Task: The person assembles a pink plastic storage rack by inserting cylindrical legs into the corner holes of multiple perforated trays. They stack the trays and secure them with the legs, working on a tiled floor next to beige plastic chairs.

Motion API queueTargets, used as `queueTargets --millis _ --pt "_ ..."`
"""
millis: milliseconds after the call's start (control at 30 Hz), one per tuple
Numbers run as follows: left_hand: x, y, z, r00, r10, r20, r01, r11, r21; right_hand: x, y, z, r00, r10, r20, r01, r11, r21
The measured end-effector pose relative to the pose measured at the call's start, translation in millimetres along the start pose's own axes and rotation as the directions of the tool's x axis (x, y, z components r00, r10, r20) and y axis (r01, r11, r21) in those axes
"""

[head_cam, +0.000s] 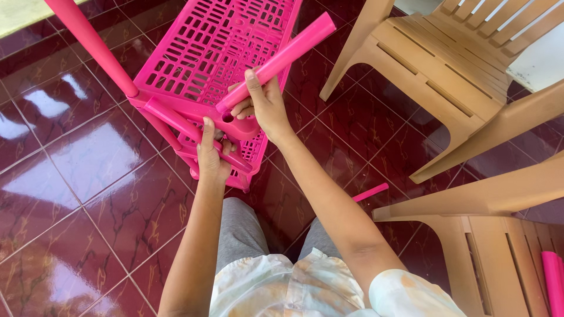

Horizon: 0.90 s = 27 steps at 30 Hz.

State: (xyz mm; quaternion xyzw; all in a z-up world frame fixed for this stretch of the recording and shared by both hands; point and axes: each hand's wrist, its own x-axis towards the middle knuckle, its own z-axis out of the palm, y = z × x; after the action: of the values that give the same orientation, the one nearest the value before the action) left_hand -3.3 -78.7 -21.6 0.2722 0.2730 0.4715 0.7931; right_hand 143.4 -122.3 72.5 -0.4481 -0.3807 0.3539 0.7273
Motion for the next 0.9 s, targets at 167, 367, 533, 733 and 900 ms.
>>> queueTargets --millis 167,367,533,733,900 --pt "1 -2 -2 0.999 0.008 0.031 -0.007 1.0 -0.028 0 -5 -2 0.997 -0.029 0.071 0.039 0.989 -0.146" --pt "1 -3 -2 1.0 -0.003 0.003 0.003 0.999 -0.045 -3 -21 6 0.982 -0.081 0.171 0.144 0.907 -0.395" --pt "1 -2 -1 1.0 -0.019 -0.013 0.018 0.999 -0.039 1 -41 9 0.959 -0.007 0.282 0.145 0.869 -0.473" --pt "3 -3 0 0.998 -0.047 -0.039 0.045 0.998 -0.048 -1 -47 17 0.924 -0.047 0.38 0.284 0.75 -0.597" --pt "3 -3 0 0.996 -0.065 -0.054 0.063 0.997 -0.035 -3 -46 25 0.91 -0.086 0.405 0.356 0.66 -0.661"
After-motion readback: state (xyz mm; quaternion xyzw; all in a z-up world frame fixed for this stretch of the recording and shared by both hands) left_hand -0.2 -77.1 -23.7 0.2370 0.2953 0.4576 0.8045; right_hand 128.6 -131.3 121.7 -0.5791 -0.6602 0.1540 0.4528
